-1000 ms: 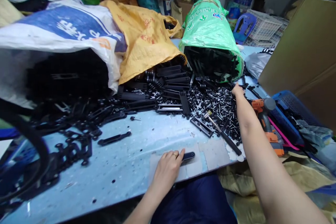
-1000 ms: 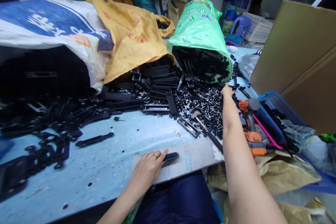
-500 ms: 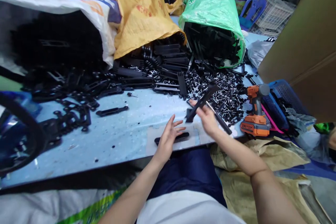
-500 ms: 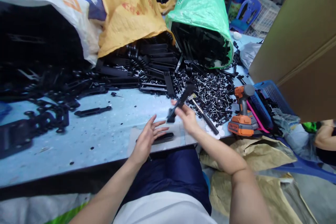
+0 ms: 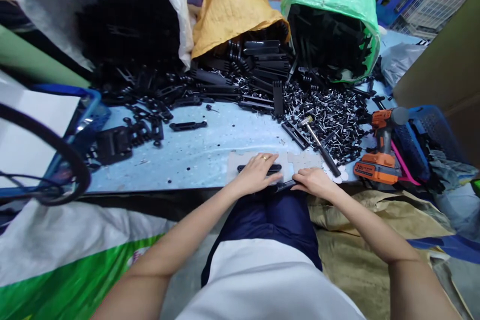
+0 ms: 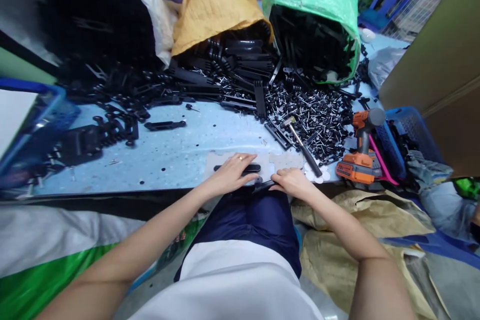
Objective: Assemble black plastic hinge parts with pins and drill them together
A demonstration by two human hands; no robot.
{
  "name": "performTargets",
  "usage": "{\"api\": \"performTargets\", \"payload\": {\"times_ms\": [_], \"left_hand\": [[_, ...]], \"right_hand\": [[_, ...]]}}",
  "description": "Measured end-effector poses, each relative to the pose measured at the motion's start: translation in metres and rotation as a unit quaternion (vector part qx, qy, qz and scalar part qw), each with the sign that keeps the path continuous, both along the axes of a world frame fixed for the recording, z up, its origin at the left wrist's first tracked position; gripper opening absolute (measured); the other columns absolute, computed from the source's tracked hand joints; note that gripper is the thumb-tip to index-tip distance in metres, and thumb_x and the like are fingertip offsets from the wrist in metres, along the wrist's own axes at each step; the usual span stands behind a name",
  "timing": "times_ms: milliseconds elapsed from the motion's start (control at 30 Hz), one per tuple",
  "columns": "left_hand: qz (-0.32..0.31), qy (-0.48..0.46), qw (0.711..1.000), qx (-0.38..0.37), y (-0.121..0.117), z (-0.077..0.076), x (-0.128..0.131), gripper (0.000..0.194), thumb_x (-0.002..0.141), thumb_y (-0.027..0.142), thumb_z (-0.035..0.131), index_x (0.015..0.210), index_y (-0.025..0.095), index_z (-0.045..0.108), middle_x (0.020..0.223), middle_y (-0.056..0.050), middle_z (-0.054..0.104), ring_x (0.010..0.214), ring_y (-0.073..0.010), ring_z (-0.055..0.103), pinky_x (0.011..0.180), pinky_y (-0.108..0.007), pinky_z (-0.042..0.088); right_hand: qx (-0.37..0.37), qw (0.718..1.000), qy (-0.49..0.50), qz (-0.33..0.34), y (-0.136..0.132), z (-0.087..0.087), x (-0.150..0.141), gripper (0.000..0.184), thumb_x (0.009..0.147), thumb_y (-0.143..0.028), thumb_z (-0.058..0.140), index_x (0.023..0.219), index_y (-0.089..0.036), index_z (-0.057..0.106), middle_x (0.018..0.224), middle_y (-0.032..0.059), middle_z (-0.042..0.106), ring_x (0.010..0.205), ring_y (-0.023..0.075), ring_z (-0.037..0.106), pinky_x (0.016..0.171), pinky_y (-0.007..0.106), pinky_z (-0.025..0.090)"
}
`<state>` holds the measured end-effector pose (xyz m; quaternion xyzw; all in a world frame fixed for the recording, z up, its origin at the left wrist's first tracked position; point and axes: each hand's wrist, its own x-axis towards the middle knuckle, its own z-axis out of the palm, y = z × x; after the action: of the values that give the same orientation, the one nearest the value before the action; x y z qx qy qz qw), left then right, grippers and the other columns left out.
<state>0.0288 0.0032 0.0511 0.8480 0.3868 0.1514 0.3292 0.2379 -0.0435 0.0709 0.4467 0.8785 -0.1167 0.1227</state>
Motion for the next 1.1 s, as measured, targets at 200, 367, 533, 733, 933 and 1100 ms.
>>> {"api": "performTargets", "payload": {"times_ms": [200,367,533,733,933,1100], "left_hand": [[-0.110,0.113,0.986,0.058,0.007,-0.011,0.003,0.061,0.071,0.065,0.050,0.109,0.017,0.054,0.108,-0.013,0.056,0.102,-0.0283,0.050,0.087,-0.041,0.037],[-0.108,0.109,0.985,0.081,0.005,-0.013,0.003,0.069,0.066,0.069,0.053,0.111,0.016,0.050,0.112,-0.015,0.055,0.107,-0.0301,0.048,0.089,-0.042,0.035],[-0.096,0.093,0.987,0.091,0.008,-0.020,0.001,0.067,0.064,0.068,0.056,0.107,0.017,0.050,0.105,-0.012,0.059,0.103,-0.0289,0.051,0.099,-0.050,0.027],[-0.068,0.045,0.991,0.105,0.006,-0.024,-0.004,0.055,0.068,0.062,0.055,0.099,0.018,0.052,0.093,-0.008,0.060,0.089,-0.0247,0.057,0.089,-0.042,0.040],[-0.028,0.033,0.993,0.113,0.000,-0.023,-0.006,0.040,0.077,0.056,0.050,0.093,0.019,0.052,0.087,-0.007,0.060,0.083,-0.0217,0.060,0.070,-0.031,0.046],[-0.048,0.065,0.993,0.086,0.008,-0.026,0.003,0.042,0.075,0.054,0.054,0.099,0.019,0.052,0.093,-0.008,0.061,0.090,-0.0234,0.058,0.075,-0.034,0.046]], "right_hand": [[0.006,0.999,-0.001,-0.046,-0.008,-0.004,-0.008,0.039,0.090,-0.048,0.037,0.091,-0.016,0.060,0.077,0.0062,0.062,0.069,0.0149,0.059,0.055,0.024,0.029],[-0.007,0.996,-0.042,-0.079,-0.008,0.005,-0.013,0.039,0.090,-0.048,0.036,0.094,-0.017,0.060,0.082,0.0068,0.063,0.072,0.0162,0.060,0.053,0.025,0.026],[-0.015,0.994,-0.052,-0.099,-0.007,0.006,-0.017,0.040,0.091,-0.049,0.034,0.097,-0.018,0.059,0.083,0.0068,0.064,0.073,0.0170,0.061,0.052,0.025,0.025],[0.051,0.995,-0.044,-0.080,-0.008,0.011,-0.023,0.041,0.093,-0.046,0.031,0.098,-0.017,0.060,0.082,0.0079,0.063,0.074,0.0170,0.058,0.058,0.027,0.027],[0.114,0.991,-0.042,-0.055,-0.002,0.020,-0.027,0.036,0.093,-0.041,0.033,0.097,-0.017,0.060,0.081,0.0082,0.062,0.075,0.0176,0.055,0.060,0.029,0.024],[0.097,0.991,-0.038,-0.079,0.006,0.003,-0.016,0.035,0.091,-0.043,0.039,0.095,-0.017,0.061,0.082,0.0074,0.064,0.075,0.0175,0.055,0.062,0.029,0.027]]}}
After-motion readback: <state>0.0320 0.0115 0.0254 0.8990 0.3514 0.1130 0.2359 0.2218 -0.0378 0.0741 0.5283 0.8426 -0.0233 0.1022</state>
